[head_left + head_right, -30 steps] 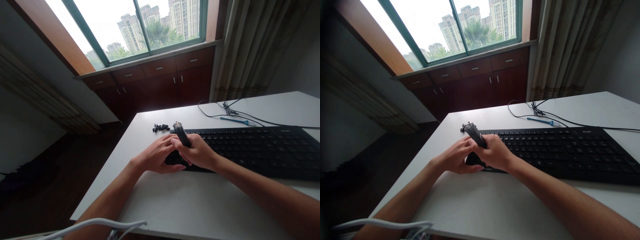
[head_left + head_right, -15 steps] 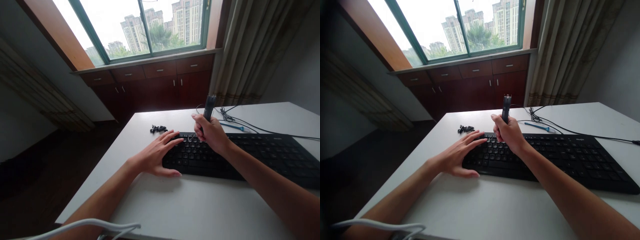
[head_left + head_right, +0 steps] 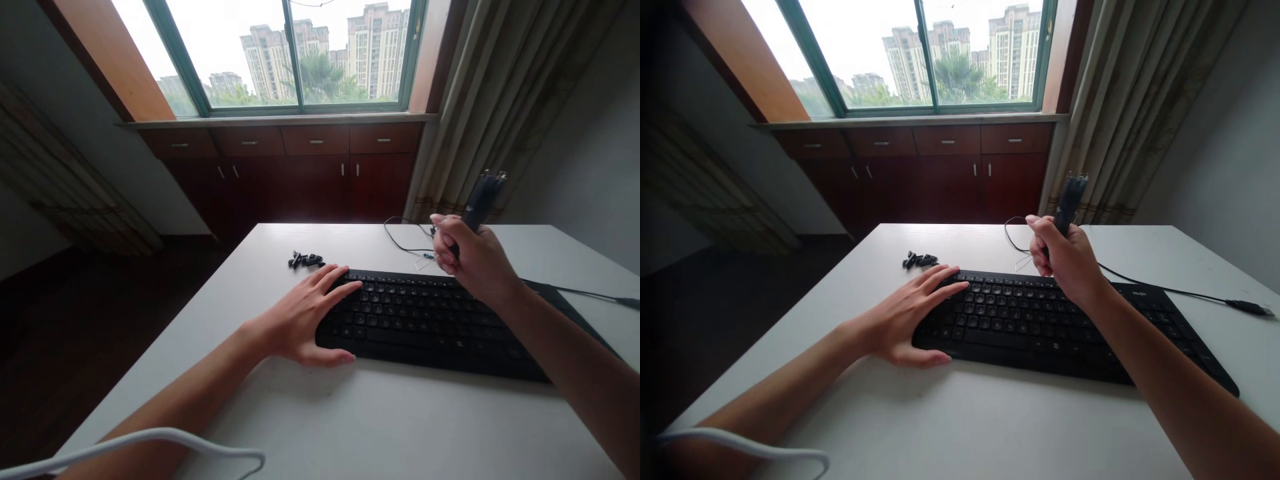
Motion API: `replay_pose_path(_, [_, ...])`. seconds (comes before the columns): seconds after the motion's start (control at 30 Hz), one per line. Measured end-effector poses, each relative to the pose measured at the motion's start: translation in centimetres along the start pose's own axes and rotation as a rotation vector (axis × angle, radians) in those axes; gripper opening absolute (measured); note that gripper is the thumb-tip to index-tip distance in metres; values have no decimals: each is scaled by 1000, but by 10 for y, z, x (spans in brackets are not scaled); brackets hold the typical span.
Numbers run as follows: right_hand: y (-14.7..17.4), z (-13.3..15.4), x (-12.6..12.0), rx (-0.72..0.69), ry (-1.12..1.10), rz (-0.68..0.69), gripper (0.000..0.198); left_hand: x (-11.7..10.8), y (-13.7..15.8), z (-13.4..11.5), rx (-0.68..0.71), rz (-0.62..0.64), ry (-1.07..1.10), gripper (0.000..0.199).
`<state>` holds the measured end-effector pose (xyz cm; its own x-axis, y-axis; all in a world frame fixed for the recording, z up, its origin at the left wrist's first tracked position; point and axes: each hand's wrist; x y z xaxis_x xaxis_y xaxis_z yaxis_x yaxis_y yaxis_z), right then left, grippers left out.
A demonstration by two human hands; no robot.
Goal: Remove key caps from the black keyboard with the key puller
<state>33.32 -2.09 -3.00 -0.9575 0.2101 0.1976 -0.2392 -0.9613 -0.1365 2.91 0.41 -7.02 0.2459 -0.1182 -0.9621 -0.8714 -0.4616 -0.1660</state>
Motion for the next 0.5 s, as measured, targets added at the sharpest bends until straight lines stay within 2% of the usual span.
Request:
replay_pose_path(0.13, [3, 5, -14, -19, -66, -107, 41, -1, -1, 1, -7, 3, -9, 110])
replay_pose_path(0.27, [10, -6, -17, 21, -101, -144, 41, -2, 0, 1, -18, 1, -2, 112])
replay_pose_path(0.37, [19, -17, -10, 60, -120, -101, 41, 0, 0, 0, -33, -30, 7, 109])
replay_pose_path(0.5, [34, -28, 7, 73, -98, 34, 42, 2, -1, -5, -42, -67, 45, 98])
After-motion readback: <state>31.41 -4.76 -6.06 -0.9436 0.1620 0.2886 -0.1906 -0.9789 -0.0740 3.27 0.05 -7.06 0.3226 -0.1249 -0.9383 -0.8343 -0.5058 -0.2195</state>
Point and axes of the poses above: each hand's wrist, its own y-axis away from the middle knuckle, its own x-axis out of the palm, z = x × y, and after that the axes turned 2 degrees about -z, right-handed
